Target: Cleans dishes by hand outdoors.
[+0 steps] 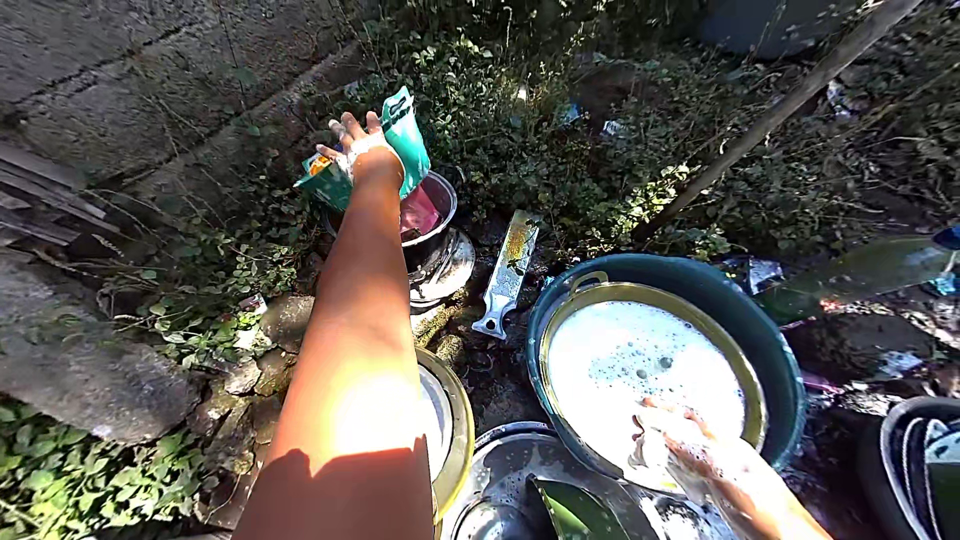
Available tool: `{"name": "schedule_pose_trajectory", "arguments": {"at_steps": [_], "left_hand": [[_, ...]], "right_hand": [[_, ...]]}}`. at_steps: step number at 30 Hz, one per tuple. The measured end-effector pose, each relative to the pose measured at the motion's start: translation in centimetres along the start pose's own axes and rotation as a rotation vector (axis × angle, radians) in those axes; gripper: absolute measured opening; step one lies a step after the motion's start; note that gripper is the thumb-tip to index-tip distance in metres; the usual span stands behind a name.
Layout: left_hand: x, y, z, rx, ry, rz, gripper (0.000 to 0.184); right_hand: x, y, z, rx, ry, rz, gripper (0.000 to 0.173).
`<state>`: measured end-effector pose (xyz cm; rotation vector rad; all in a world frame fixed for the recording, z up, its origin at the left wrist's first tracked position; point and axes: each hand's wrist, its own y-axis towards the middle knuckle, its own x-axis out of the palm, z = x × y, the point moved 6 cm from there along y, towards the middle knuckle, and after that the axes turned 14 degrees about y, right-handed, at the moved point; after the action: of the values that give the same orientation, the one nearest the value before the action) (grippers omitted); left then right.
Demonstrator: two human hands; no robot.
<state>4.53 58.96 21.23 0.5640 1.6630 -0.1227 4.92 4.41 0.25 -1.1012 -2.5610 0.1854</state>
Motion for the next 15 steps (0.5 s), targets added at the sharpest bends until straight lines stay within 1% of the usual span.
{"name": "schedule_pose_trajectory", "arguments": {"at_steps": [2, 5, 6, 8, 10, 12, 14, 15], "left_hand": [[-0.1, -0.4, 0.7, -0.017, -0.032, -0.029, 0.102], [-0.1, -0.5, 0.7, -0.042, -0.067, -0.029, 0.11], [0.1, -0.6, 0.5, -0.047, -0.066, -0.038, 0.11], [0.2, -1.0, 0.0, -0.045, -0.109, -0.03, 0.107], [-0.6, -2.2, -0.7, -0.048, -0.195, 0.057, 0.1], [-1.6, -3.7, -1.0, -0.041, -0.272, 0.166, 0.094], [-2.3, -5.9, 0.7, 0.055, -0.349, 0.246, 0.091], [-2.2, -7.8, 2.5, 0.146, -0.386, 0.261, 0.087]], "right_hand": [[-0.3, 0.1, -0.3, 0.012, 0.013, 0.003, 0.048], [-1.9, 0.6, -0.8, 0.01, -0.031, 0.052, 0.048], [-2.6, 0.7, -1.2, 0.014, -0.043, 0.045, 0.049], [-4.4, 0.8, -2.9, 0.014, -0.113, 0.042, 0.043], [-6.4, 0.6, -4.8, 0.011, -0.173, 0.079, 0.039], [-8.5, 0.4, -6.7, 0.03, -0.172, 0.115, 0.044], [-10.5, 0.0, -8.4, 0.053, -0.17, 0.154, 0.048], [-11.7, -0.3, -9.0, 0.054, -0.188, 0.168, 0.051]]}}
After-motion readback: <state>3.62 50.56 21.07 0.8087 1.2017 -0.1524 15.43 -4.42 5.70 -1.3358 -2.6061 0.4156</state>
